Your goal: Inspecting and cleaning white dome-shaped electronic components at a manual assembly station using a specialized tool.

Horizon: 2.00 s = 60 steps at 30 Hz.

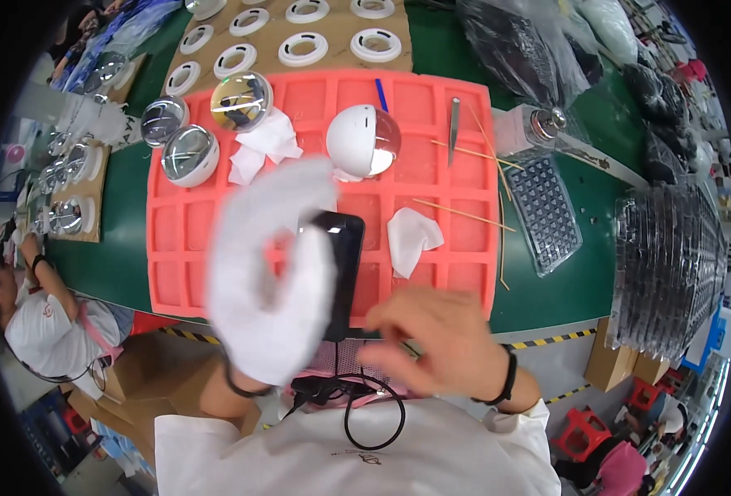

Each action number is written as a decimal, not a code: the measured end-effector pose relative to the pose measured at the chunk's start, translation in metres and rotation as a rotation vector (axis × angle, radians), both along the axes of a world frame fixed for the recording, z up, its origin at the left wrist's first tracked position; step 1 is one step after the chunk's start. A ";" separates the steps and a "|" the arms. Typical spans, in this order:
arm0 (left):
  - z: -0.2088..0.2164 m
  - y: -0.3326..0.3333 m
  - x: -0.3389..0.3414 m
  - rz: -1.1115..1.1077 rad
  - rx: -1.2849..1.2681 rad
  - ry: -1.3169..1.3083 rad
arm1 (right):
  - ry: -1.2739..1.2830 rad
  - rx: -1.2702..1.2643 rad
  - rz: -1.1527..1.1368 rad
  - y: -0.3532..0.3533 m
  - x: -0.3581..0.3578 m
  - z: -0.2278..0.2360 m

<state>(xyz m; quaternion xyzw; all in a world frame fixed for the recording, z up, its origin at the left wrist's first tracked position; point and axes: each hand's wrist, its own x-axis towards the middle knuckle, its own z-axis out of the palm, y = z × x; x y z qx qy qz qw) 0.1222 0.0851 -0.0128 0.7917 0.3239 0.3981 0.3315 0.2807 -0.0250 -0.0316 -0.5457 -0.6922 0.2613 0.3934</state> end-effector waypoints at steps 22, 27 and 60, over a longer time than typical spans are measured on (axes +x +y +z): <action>-0.009 0.090 0.037 -0.368 0.169 0.518 | -0.471 0.006 -0.267 0.137 0.087 -0.007; -0.047 0.105 0.062 -0.436 0.203 0.583 | -0.620 -0.371 -0.270 0.208 0.086 -0.015; -0.075 0.030 -0.073 0.075 -0.314 0.099 | -0.569 0.138 0.504 0.010 -0.038 -0.041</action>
